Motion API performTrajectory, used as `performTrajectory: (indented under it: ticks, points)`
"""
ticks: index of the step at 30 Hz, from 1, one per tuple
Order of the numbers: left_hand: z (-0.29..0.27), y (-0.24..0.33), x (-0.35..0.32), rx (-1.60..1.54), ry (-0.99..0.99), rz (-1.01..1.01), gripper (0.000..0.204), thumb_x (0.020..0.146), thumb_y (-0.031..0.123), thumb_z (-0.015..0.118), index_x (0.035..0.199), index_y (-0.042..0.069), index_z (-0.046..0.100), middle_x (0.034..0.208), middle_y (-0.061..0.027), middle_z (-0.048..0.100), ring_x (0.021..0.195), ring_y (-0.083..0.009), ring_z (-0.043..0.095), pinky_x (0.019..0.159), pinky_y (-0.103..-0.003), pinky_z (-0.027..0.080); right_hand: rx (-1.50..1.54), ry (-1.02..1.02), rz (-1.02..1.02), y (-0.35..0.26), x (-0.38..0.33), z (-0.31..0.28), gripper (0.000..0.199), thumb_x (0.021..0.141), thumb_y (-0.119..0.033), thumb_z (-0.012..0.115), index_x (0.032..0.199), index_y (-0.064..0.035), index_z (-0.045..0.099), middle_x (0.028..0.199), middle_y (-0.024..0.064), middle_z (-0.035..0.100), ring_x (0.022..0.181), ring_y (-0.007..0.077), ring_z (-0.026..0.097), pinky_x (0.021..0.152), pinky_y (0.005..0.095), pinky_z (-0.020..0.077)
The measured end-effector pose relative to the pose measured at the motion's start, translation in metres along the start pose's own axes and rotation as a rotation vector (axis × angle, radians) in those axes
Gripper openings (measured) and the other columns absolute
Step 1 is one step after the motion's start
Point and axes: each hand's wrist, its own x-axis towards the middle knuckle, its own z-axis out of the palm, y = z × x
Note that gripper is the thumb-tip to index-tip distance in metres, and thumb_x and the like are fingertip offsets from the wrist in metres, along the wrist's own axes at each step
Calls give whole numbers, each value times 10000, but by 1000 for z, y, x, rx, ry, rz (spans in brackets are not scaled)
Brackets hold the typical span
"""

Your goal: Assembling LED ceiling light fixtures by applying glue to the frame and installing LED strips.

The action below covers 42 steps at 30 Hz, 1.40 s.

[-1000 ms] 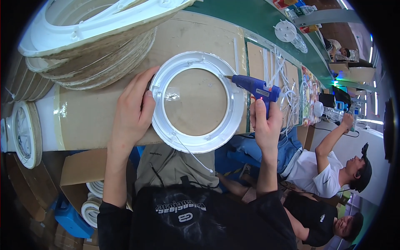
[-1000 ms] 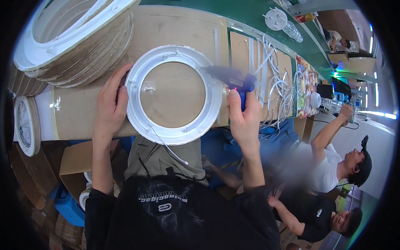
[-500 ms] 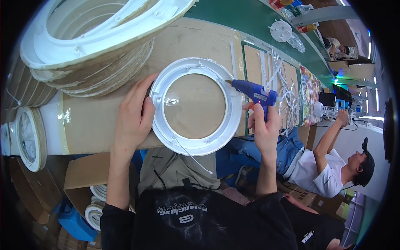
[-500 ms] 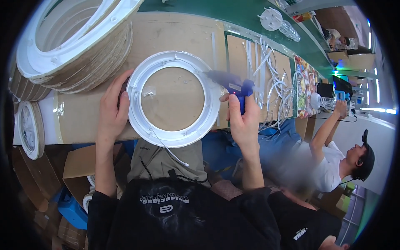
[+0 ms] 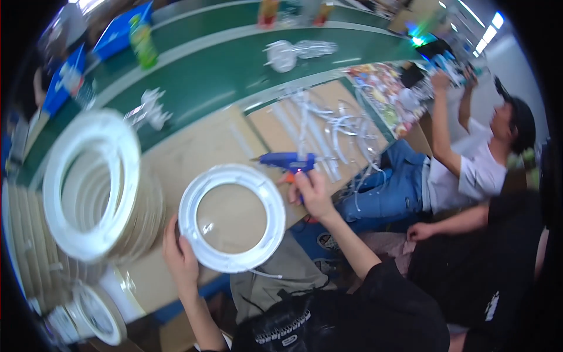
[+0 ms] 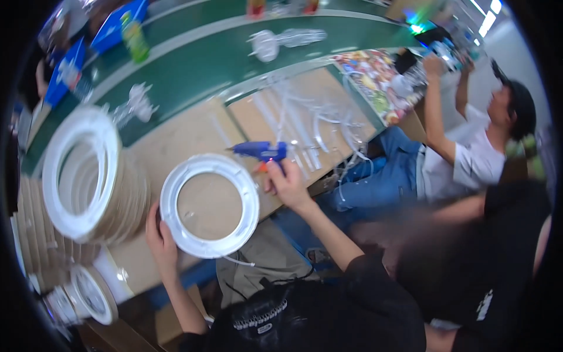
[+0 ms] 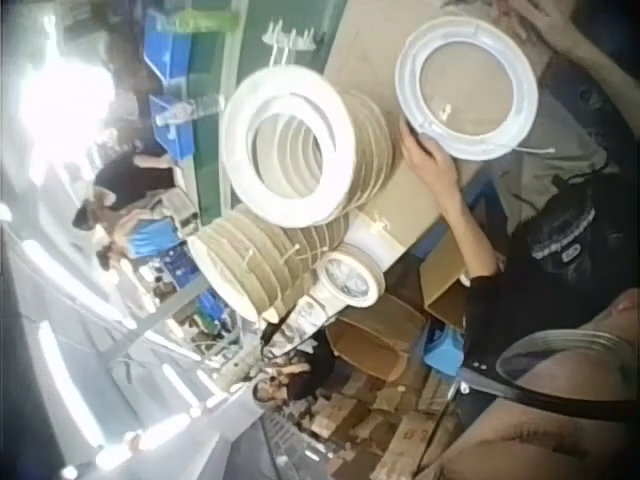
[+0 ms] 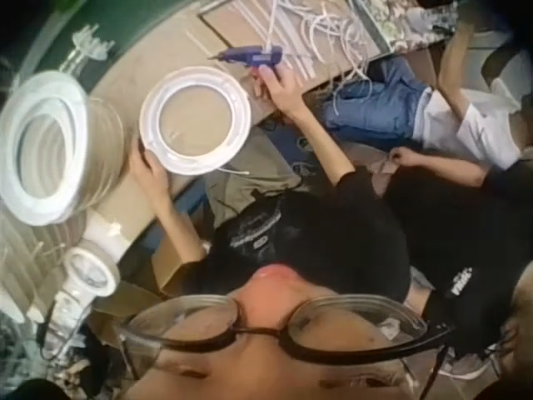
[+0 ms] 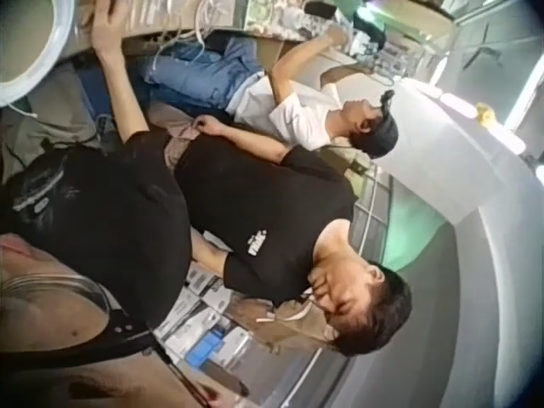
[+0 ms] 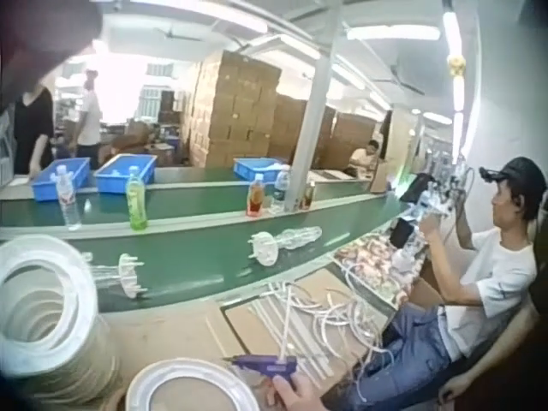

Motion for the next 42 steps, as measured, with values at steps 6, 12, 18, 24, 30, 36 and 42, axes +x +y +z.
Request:
performTrajectory:
  ticks: [6,12,18,24,30,36,42]
  points:
    - [-8,-2,-9,136,55,47,303,921,51,518,1199,-24,614,1132,-179,631,1076,-305,594,950,-405,461,75,92,-4,12,-3,2,320,1024,-323,543,993,-44,698,673,29,636,530,82,553,495,244,441]
    - [-7,30,6,191,-170,-141,350,942,197,540,1255,55,604,938,-277,667,875,-456,646,769,-506,522,173,119,-165,36,8,-27,379,1071,-324,428,1046,4,617,702,41,605,491,86,503,435,228,385]
    - [-28,27,-16,324,-243,-163,396,964,217,502,1320,44,495,835,-263,660,773,-467,639,719,-553,503,181,35,-141,30,14,-11,338,1080,-318,409,1113,-20,568,917,89,673,543,72,522,448,212,395]
    - [-79,53,-54,156,-289,-110,356,966,185,486,1277,15,511,839,-260,656,766,-450,639,717,-501,517,193,57,-176,47,16,-23,378,1076,-346,414,1135,-7,572,907,82,666,527,69,501,434,209,373]
    - [-178,66,-104,35,-70,-125,376,963,118,492,1297,-47,545,962,-157,698,875,-199,679,784,-348,530,191,124,-216,41,14,-18,413,1076,-364,416,1042,3,602,660,28,569,470,62,462,420,209,349]
    - [-297,89,-109,-233,578,-88,432,999,247,540,1309,-53,559,1053,-71,681,912,-121,635,800,-267,527,156,20,-214,59,20,-34,372,1078,-334,412,1047,-2,577,888,85,658,475,68,494,417,200,359]
    - [-425,96,-72,-167,751,-25,300,1002,274,478,1063,24,631,755,1,607,558,-77,537,453,-239,402,185,18,-238,49,17,-23,367,1078,-335,414,1048,-4,571,917,95,655,488,64,507,414,186,361]
